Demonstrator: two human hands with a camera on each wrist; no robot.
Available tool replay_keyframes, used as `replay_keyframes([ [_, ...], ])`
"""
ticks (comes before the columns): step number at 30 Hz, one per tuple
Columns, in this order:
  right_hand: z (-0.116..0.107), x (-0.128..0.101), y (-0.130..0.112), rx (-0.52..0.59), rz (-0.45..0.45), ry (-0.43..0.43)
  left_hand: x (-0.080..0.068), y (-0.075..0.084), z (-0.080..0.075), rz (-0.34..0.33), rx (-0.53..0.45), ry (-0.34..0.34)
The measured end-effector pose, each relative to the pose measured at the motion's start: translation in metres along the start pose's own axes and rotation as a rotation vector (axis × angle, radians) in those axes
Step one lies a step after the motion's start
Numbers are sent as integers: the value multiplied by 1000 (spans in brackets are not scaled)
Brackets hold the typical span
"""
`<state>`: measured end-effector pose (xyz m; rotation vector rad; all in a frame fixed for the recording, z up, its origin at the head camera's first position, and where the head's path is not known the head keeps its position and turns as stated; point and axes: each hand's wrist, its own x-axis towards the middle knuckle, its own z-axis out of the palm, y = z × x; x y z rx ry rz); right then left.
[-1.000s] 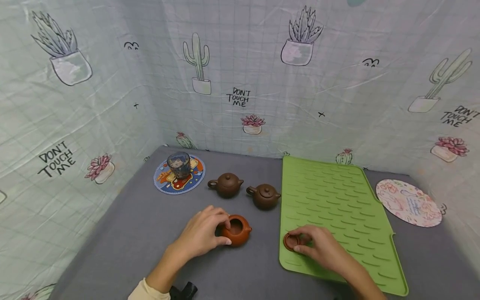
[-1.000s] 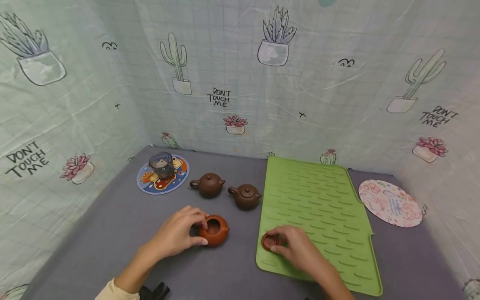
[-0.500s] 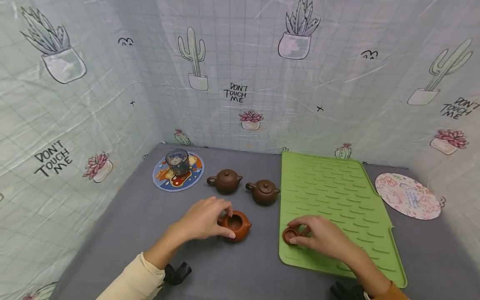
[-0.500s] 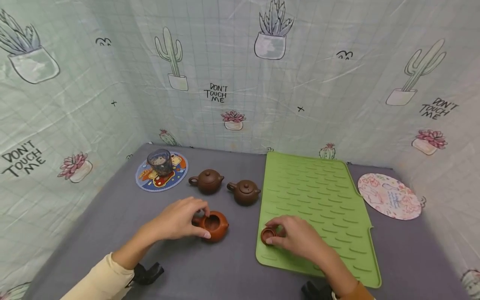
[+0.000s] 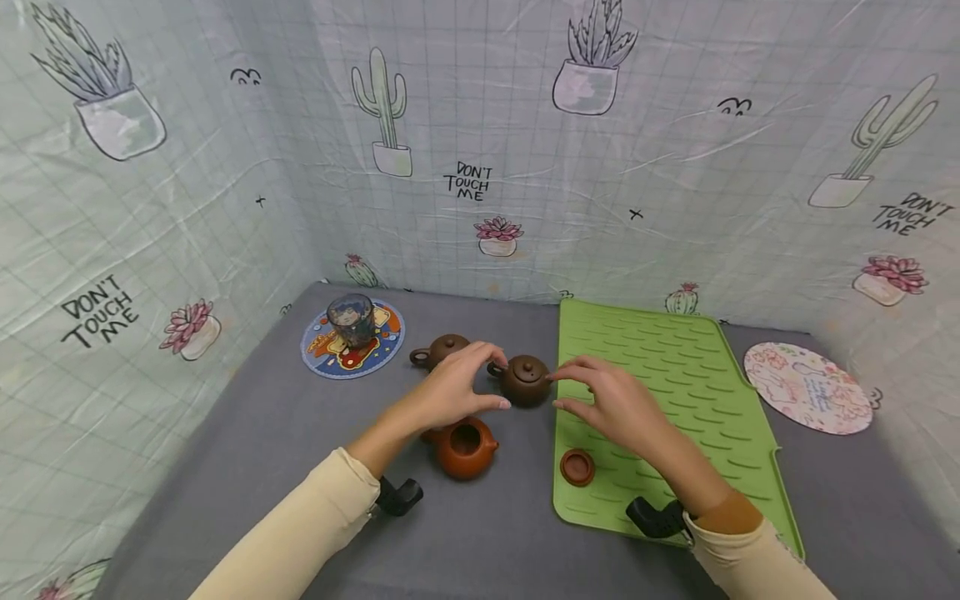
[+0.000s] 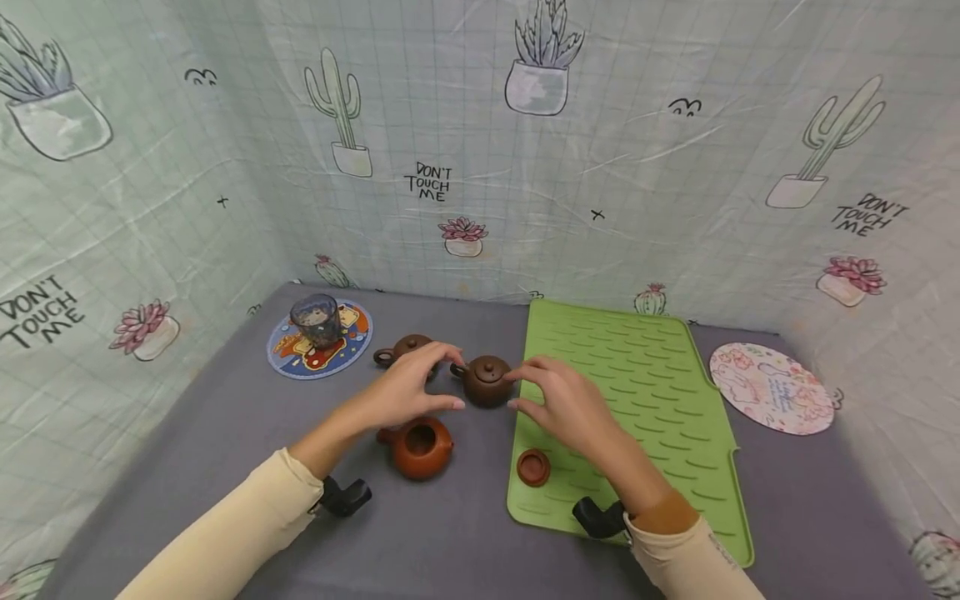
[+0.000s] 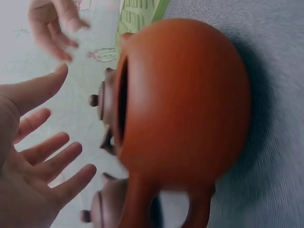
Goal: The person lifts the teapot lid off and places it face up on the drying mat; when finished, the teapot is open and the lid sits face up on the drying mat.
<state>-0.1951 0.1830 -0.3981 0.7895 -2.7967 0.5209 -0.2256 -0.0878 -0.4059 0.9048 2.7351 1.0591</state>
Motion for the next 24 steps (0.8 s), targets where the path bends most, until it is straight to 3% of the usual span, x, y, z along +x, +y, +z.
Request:
replay_keyframes([
  [8, 22, 25, 5, 47, -69, 71, 25, -9, 17, -85, -28, 37],
  [16, 47, 31, 12, 82, -94, 29, 29, -20, 29, -178, -70, 27],
  [24, 59, 33, 19, 84, -144, 67, 30, -27, 38, -180, -91, 61],
])
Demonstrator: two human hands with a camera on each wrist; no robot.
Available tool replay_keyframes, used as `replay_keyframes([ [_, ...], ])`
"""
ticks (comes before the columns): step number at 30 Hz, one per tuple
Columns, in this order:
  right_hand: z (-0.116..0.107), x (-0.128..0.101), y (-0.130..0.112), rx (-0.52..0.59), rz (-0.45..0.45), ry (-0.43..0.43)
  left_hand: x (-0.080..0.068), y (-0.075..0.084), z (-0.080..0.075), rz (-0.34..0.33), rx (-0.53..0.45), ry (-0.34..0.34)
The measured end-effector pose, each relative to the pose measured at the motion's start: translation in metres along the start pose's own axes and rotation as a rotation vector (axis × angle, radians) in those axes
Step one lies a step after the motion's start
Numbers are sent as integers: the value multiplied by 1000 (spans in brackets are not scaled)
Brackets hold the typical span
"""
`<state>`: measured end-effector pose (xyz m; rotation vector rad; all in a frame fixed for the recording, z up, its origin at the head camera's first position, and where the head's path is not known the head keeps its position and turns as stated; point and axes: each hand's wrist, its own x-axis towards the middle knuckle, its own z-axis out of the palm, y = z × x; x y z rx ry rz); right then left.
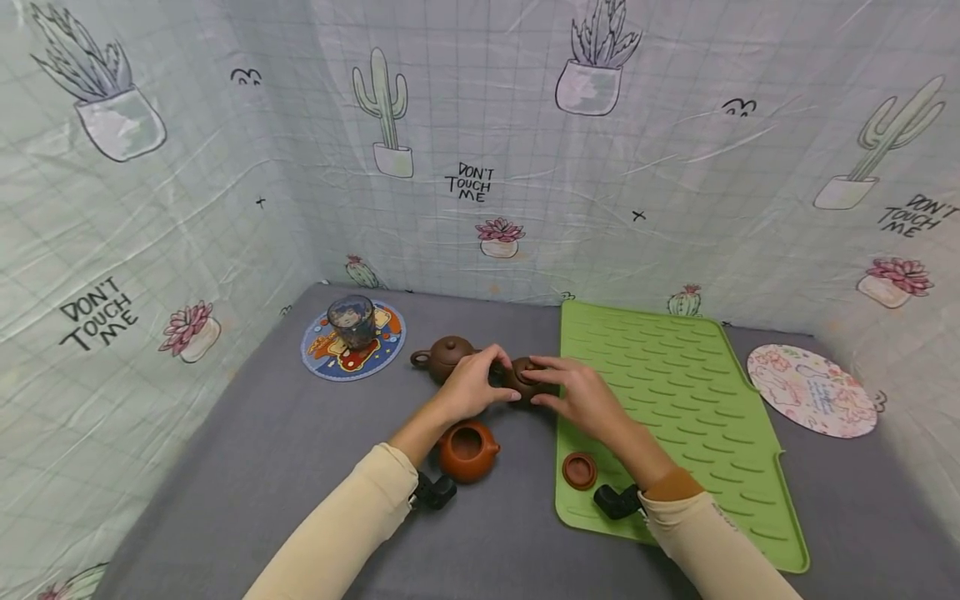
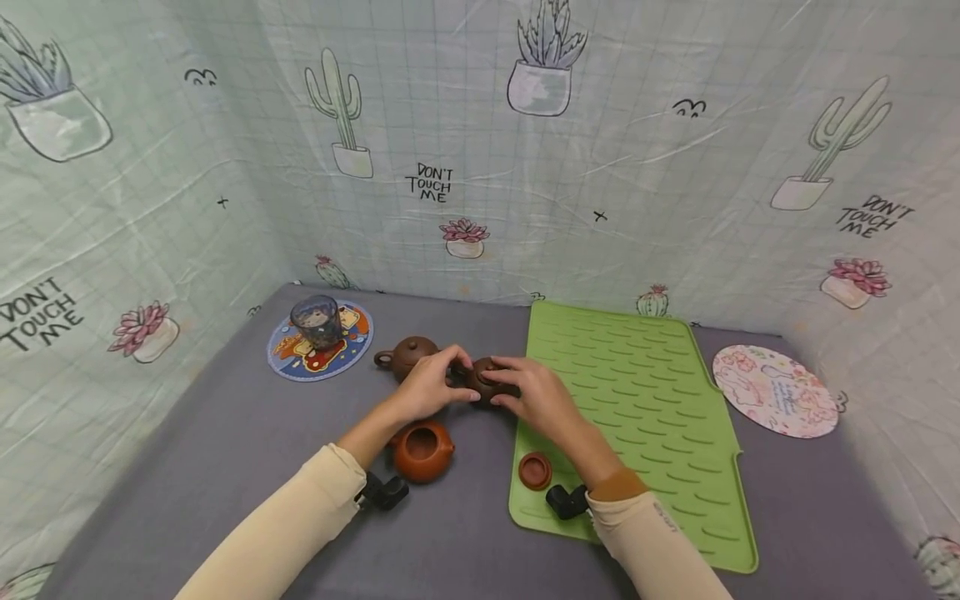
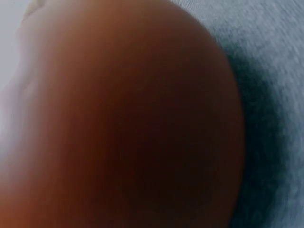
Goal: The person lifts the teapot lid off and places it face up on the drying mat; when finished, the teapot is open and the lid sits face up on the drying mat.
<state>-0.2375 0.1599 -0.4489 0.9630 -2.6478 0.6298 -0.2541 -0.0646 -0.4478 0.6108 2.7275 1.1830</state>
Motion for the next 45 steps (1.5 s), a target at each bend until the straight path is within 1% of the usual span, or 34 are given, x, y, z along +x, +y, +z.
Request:
replay_keyframes([
  [6, 3, 0, -1, -15, -3, 6, -1, 0, 3, -22, -14, 36],
  [13, 1, -1, -5, -39, -16, 19, -3, 2, 4, -53, -13, 49],
  [20, 1, -1, -4, -31, -9, 15, -3, 2, 5, -31, 8, 57],
  [28, 0, -1, -3, 41, 13, 36, -2, 3, 4, -11, 25, 46],
  [34, -1, -1, -4, 70, 18, 49, -3, 4, 4, -20, 10, 42],
  [38, -4, -1, -3, 106, 37, 64, -4, 3, 4, -7, 14, 31],
  [42, -8, -2, -3, 145, 39, 113, -4, 2, 4, 20, 8, 16],
  [45, -11, -1, -2, 151, 12, 172, -3, 2, 4, 54, 16, 10],
])
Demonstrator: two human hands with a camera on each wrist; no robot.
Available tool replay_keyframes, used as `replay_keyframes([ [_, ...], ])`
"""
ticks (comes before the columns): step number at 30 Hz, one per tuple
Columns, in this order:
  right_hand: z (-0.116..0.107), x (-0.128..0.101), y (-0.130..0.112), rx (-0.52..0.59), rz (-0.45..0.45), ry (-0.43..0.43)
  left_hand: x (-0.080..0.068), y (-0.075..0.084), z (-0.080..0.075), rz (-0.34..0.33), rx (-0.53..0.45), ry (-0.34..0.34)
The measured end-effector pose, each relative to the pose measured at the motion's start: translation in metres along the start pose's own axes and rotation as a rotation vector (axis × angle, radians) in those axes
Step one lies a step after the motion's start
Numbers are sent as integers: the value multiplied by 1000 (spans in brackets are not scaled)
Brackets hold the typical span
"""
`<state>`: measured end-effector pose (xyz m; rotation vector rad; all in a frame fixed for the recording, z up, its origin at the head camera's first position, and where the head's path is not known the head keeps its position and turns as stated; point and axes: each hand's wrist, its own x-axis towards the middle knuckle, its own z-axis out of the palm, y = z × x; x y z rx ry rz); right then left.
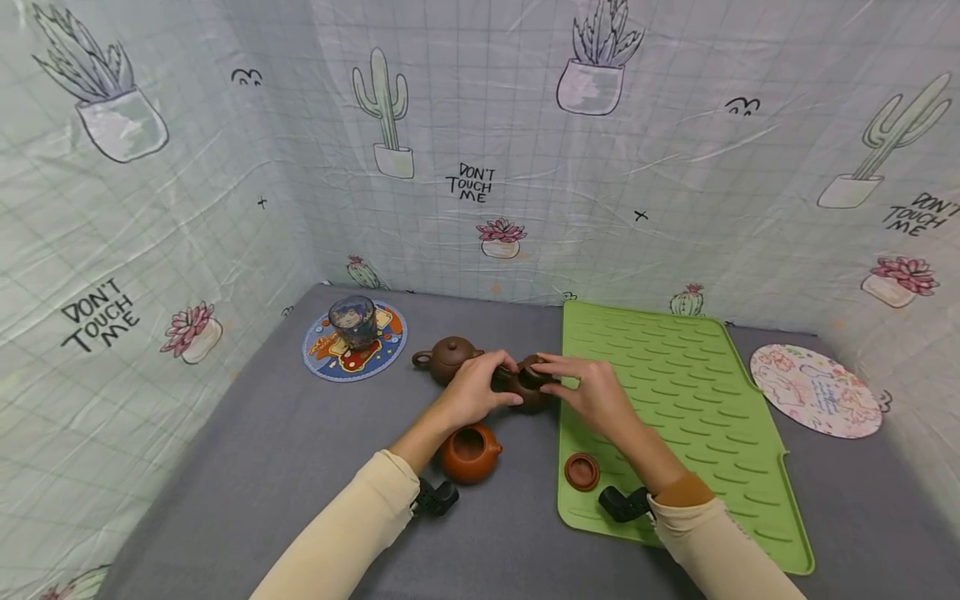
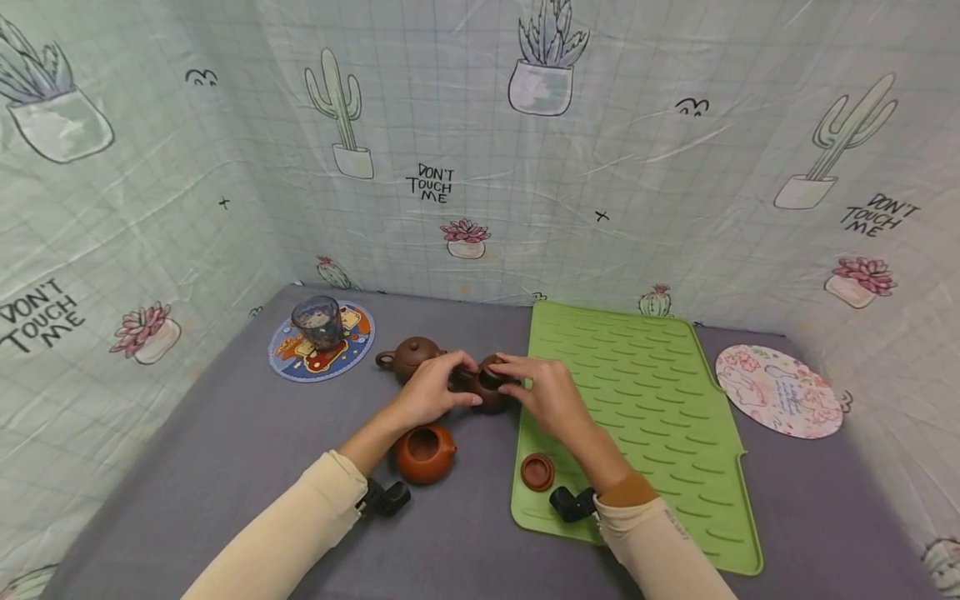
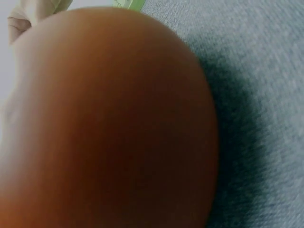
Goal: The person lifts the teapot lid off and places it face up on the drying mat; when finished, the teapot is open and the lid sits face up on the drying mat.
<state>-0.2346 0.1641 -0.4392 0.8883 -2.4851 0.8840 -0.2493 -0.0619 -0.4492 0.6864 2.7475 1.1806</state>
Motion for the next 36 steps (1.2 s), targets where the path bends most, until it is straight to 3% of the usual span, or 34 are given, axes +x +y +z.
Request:
replay_keyframes([
  [5, -3, 1, 0, -10, -36, 55, 0, 1, 0, 43, 30, -1],
  [13, -7, 0, -4, 16, -14, 92, 1, 3, 1, 33, 34, 17],
  [36, -28, -5, -14, 243, 210, 164, 4, 0, 2, 13, 20, 31],
])
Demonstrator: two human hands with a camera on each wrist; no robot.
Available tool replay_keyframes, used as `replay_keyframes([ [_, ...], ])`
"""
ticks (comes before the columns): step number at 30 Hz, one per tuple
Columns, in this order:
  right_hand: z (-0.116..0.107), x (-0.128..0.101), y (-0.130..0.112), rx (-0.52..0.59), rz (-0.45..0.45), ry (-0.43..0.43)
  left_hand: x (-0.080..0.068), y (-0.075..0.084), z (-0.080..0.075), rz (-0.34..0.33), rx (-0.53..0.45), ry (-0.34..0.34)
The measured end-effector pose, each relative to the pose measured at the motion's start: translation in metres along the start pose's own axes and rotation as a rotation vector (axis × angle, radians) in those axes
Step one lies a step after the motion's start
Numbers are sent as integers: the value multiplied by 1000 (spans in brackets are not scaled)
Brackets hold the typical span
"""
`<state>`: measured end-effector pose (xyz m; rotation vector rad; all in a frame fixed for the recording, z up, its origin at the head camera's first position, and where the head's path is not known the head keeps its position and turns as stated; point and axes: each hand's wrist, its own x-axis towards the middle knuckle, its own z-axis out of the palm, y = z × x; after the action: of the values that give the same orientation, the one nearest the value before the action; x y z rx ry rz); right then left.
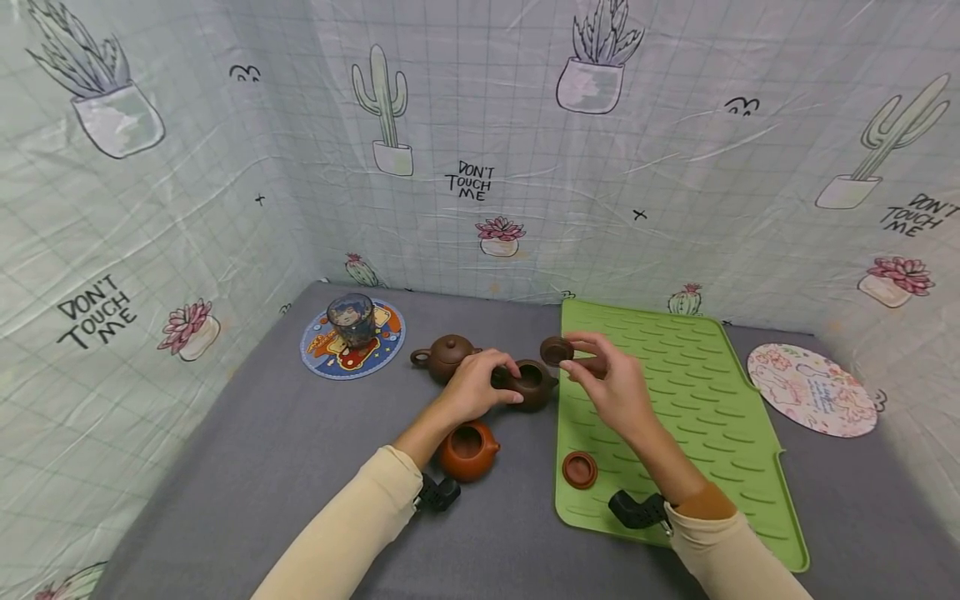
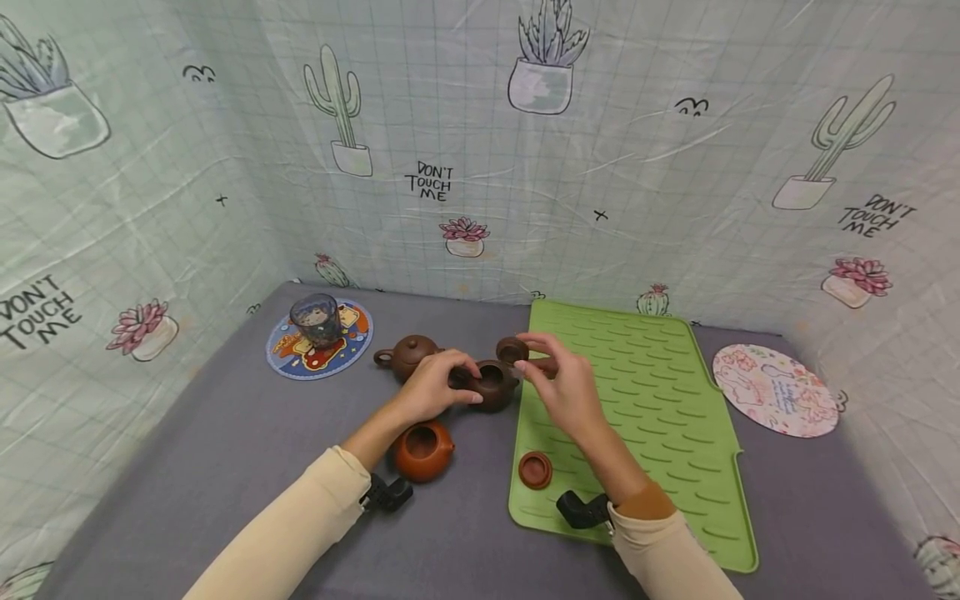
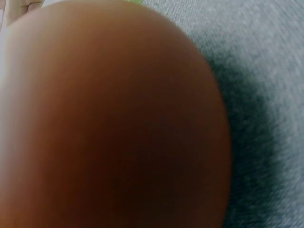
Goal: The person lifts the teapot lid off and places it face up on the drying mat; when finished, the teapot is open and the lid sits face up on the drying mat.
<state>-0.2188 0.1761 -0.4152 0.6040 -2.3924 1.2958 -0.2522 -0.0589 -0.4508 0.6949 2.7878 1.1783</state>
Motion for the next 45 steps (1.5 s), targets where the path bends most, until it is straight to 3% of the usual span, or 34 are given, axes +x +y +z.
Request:
replay_keyframes([
  [15, -17, -13, -3, 23, 34, 19, 1, 2, -1, 9, 10, 3],
  [26, -27, -22, 5, 33, 22, 47, 2, 6, -2, -30, 18, 2],
  [45, -21, -53, 28, -28, 58, -97, 0, 9, -3, -54, -8, 2],
])
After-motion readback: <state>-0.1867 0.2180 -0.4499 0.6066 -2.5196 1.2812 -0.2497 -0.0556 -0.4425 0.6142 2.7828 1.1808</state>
